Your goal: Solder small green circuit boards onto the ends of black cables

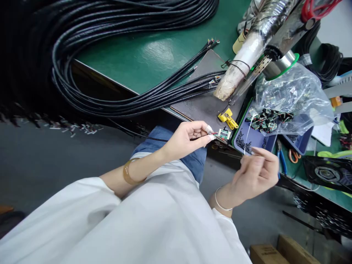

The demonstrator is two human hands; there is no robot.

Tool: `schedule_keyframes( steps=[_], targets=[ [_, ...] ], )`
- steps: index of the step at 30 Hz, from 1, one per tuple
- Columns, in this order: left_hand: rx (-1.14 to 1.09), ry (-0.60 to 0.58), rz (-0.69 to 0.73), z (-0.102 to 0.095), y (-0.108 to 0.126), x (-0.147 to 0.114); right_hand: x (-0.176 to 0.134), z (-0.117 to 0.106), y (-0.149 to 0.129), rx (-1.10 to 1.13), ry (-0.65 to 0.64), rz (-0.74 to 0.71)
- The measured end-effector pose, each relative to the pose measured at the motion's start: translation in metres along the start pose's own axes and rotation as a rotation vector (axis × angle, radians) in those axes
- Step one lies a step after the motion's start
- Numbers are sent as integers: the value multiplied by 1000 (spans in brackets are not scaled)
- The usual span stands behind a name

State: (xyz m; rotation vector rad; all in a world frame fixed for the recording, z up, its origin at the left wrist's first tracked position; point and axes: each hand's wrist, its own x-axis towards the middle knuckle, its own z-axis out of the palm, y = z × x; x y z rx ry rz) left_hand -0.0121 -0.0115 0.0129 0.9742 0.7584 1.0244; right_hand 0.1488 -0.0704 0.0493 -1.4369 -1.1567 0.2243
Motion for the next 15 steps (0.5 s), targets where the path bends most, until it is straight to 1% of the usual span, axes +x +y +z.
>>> schedule_keyframes(
  steps=[1, 2, 4, 5, 7, 10, 12, 14, 15],
  targets=[
    [5, -2, 23, 1, 0, 0, -2, 1, -1, -80, -67, -29],
    [6, -2, 43, 2, 0, 1, -3, 3, 0, -152, -162, -48],
    [12, -5, 55, 3, -1, 1, -7, 9, 5, -237, -336, -98],
    [14, -6, 48, 3, -2, 1, -9, 12, 8, -261, -383, -132],
    [14, -8, 22, 3, -3, 1, -13, 17, 13, -308, -408, -205],
    [-1, -1, -21, 2, -3, 2, -18, 20, 17, -382, -391, -304],
    [-10, 1, -38, 2, -3, 2, -21, 20, 17, -412, -424, -365],
    [-13, -4, -30, 2, -2, 2, -21, 18, 16, -405, -440, -396],
    [-11, -10, -21, 2, -1, 2, -20, 17, 16, -389, -427, -387]
  ],
)
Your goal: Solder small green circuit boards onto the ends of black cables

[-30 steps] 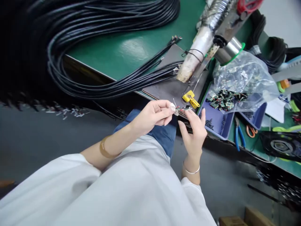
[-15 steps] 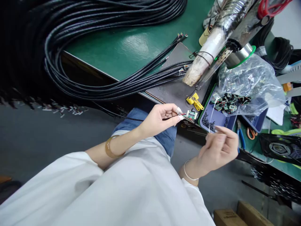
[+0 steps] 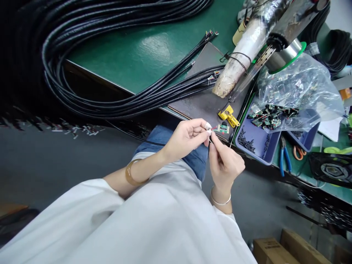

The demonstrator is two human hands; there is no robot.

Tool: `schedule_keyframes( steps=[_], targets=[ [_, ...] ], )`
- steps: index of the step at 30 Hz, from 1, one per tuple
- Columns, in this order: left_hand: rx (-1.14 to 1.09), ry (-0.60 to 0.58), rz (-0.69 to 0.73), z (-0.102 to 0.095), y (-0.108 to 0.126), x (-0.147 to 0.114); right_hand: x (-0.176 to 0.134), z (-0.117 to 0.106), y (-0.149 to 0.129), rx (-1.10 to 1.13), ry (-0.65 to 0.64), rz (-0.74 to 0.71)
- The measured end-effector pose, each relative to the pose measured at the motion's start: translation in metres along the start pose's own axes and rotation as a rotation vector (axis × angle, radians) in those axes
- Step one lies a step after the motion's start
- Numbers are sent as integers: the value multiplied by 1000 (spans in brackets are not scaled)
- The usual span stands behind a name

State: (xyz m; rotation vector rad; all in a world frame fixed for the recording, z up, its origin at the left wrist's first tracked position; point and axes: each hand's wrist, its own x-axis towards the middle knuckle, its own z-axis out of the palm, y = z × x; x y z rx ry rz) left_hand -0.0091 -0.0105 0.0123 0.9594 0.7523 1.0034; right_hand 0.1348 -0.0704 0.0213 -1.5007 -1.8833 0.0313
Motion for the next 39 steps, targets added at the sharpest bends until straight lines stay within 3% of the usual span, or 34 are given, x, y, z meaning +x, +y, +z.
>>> schedule_keyframes(
  steps=[3, 8, 13, 16, 23, 31, 35, 39],
  targets=[
    [22, -18, 12, 1, 1, -1, 3, -2, 3, 84, 36, 123],
    [78, 0, 28, -2, -1, -2, 9, -6, 4, 293, -12, 351],
    [205, -86, 88, -10, -3, -4, 14, -12, 8, 443, -71, 481],
    [246, -107, 99, -10, -1, -5, 14, -15, 10, 438, -115, 460],
    [203, -68, 85, -7, 4, -5, 4, -13, 5, 237, 65, 261],
    [158, -83, 75, -9, 2, -4, -2, -6, 4, 49, -6, 77],
    [128, -90, 71, -11, 2, -4, -1, -7, 3, 129, -35, -15],
    [64, -132, 74, -13, 0, -4, 2, -11, 7, 195, -2, 110]
  ],
)
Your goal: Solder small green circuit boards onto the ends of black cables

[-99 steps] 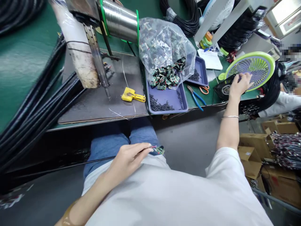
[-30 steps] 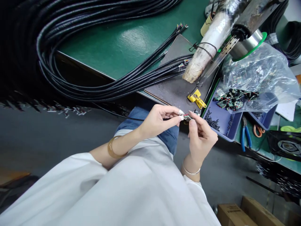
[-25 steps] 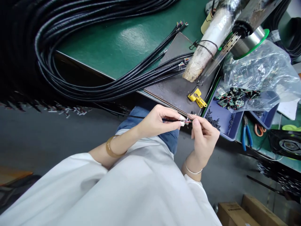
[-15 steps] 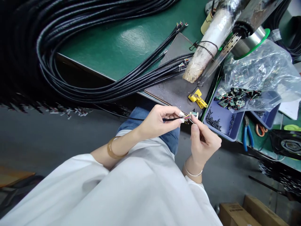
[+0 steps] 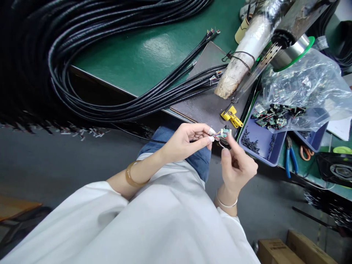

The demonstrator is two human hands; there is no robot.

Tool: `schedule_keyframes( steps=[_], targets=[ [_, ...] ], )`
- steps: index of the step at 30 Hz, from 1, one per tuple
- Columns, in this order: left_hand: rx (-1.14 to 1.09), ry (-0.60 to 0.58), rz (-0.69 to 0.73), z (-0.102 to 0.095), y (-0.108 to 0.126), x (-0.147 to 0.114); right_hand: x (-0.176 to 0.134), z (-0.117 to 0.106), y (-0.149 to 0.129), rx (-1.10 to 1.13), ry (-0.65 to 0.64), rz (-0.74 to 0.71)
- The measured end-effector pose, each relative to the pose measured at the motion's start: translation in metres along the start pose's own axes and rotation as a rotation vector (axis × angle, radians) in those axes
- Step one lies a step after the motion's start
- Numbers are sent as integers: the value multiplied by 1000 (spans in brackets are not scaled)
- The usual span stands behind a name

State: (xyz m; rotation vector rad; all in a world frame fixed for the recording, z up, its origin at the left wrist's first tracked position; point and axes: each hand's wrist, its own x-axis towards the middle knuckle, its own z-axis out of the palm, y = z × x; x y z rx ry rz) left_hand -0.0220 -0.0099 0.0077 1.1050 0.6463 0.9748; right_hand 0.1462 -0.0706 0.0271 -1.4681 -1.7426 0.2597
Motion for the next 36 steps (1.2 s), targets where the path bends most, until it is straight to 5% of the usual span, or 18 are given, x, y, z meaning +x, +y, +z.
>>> schedule_keyframes(
  steps=[19, 25, 32, 36],
  targets=[
    [-79, 10, -67, 2, -3, 0, 5, 3, 2, 28, 29, 6],
    [-30, 36, -124, 3, 0, 2, 8, 0, 1, 36, 148, 219],
    [82, 1, -100, 1, 9, 5, 18, 2, 6, 332, -54, 383],
    [135, -39, -108, -2, 11, 11, 21, 3, 4, 183, -13, 295]
  ],
)
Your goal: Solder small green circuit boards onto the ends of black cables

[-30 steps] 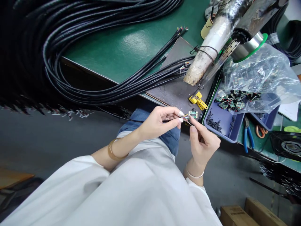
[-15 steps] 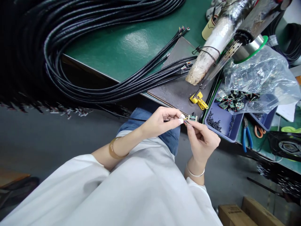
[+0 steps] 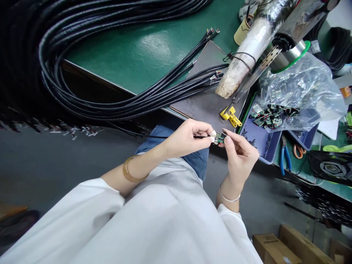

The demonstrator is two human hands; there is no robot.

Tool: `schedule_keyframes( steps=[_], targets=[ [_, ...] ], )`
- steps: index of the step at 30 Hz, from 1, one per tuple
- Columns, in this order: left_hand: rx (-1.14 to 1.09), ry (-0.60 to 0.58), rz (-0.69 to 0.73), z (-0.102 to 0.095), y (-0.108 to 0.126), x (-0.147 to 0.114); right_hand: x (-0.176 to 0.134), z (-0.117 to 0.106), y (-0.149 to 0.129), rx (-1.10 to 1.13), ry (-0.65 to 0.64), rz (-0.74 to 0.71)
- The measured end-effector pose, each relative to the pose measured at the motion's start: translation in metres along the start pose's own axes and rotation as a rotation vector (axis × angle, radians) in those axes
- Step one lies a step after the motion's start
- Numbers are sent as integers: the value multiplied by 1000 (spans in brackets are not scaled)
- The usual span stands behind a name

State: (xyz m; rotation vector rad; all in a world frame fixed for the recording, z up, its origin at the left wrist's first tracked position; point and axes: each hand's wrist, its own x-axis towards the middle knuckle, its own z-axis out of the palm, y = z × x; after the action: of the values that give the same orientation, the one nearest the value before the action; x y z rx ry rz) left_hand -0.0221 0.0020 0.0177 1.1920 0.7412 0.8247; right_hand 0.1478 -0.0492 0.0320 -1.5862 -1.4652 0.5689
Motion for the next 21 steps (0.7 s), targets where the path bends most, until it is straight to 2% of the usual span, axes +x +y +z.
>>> schedule_keyframes(
  steps=[2, 5, 8, 10, 13, 16, 21],
  targets=[
    [27, -7, 5, -1, 0, 4, 1, -1, -2, -49, 97, -74],
    [43, 16, 21, -3, 2, 10, 2, -3, -6, 95, 245, -149],
    [42, 24, 26, -5, 4, 15, 1, -6, -11, 119, 290, -166],
    [42, 27, 25, -6, 5, 18, 1, -6, -12, -8, 272, -171],
    [43, 33, 19, -6, 7, 23, 5, -1, -10, -161, 165, -230],
    [59, 65, 14, -6, 10, 28, 14, 5, -5, -201, 79, -291],
    [110, 132, 13, -7, 18, 37, 24, 11, 0, -167, 88, -310]
  ],
)
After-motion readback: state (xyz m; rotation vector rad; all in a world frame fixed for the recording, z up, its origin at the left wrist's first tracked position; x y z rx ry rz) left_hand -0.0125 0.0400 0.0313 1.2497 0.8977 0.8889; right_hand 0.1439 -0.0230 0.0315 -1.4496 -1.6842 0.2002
